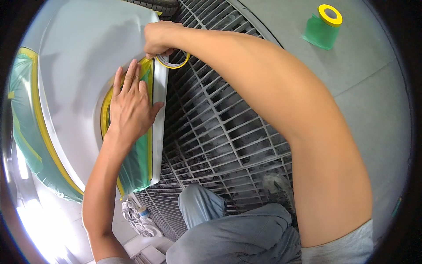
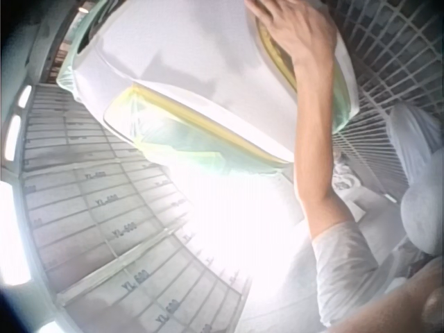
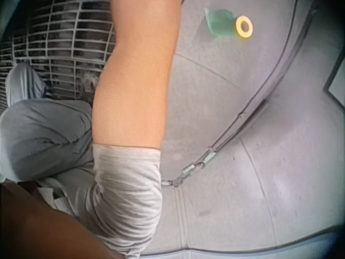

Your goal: The person applies yellow masking tape along the edges of a green protective film on a white car bumper. They smooth the tape and film by hand to secure the mask around the bumper's contours.

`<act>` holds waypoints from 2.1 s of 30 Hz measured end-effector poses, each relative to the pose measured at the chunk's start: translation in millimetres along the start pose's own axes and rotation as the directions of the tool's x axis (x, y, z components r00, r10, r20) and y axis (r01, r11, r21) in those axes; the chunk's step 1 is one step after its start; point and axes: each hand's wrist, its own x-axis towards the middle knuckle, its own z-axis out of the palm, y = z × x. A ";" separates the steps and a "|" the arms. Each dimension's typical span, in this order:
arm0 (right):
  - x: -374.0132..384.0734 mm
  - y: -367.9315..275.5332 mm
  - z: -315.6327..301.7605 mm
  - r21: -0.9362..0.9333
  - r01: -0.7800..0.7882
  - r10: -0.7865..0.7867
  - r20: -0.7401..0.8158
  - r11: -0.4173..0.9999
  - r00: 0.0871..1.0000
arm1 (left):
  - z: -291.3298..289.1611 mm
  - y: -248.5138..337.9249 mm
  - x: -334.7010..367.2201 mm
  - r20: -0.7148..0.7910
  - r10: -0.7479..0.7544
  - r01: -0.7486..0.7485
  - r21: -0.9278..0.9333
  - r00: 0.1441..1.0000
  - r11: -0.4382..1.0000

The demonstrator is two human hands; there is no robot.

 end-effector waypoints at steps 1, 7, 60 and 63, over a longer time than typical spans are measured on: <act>-0.5 -0.4 0.2 0.005 -0.008 0.008 -0.005 1.000 1.000 | 1.4 -0.7 0.6 -0.009 0.004 -0.004 -0.003 1.000 1.000; -9.5 -4.7 -0.2 -0.012 -0.038 0.038 -0.047 0.999 0.998 | 8.4 1.2 15.1 0.039 0.008 -0.009 0.031 0.999 0.999; -248.0 -188.1 354.0 -0.145 0.480 -0.372 0.455 0.865 0.809 | 288.0 127.8 -400.9 0.741 -0.642 -0.336 -0.666 -0.198 -0.666; -256.5 -194.8 363.1 -0.213 0.596 -0.420 0.531 0.774 0.736 | 309.4 107.6 -414.6 0.813 -0.580 -0.655 -0.460 -0.041 -0.599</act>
